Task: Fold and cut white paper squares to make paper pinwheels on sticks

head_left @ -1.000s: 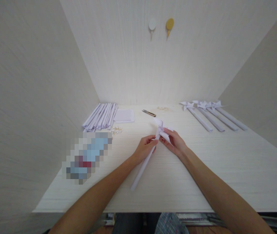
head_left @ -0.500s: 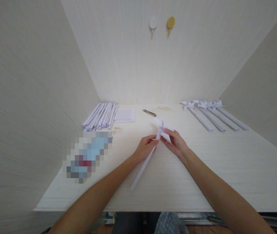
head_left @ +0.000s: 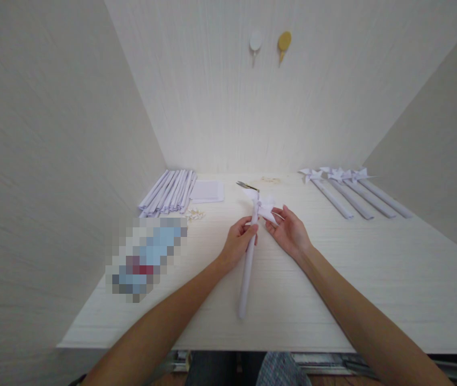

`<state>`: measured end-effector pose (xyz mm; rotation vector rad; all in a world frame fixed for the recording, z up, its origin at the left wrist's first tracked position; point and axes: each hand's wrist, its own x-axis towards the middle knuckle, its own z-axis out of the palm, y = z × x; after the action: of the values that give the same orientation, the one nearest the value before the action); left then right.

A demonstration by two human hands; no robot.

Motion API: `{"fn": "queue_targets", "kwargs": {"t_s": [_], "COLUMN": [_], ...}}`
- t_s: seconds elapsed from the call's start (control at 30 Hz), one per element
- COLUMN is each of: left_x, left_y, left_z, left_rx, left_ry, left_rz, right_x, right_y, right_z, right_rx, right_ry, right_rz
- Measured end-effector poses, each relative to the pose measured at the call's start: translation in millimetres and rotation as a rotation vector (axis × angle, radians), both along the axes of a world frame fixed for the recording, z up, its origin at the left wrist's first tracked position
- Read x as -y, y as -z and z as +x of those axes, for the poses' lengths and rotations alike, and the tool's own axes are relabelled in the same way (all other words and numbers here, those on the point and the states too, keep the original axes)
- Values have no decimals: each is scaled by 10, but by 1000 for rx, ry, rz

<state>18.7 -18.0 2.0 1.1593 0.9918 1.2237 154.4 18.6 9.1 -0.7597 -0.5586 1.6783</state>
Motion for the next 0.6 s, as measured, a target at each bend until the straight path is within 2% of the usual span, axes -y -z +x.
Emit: {"fn": "queue_targets", "kwargs": {"t_s": [0.13,0.23,0.43,0.6], "left_x": [-5,-7,-16,-36], "left_y": [-31,-48,-45,-40], "left_z": [-30,-49,-60,-73], "left_rx": [16,40,114,121], "left_ry": [-132,-207,-251,-303], "left_rz": [14,30,30,44], "right_x": [63,166,351,408], "right_y": [21,17,7,36], "right_z": [-53,-132,-243,-253], "right_rx": [237,415,530,713], "right_ry": [36,-41,-238,-200], "right_rz": [196,364,459,561]}}
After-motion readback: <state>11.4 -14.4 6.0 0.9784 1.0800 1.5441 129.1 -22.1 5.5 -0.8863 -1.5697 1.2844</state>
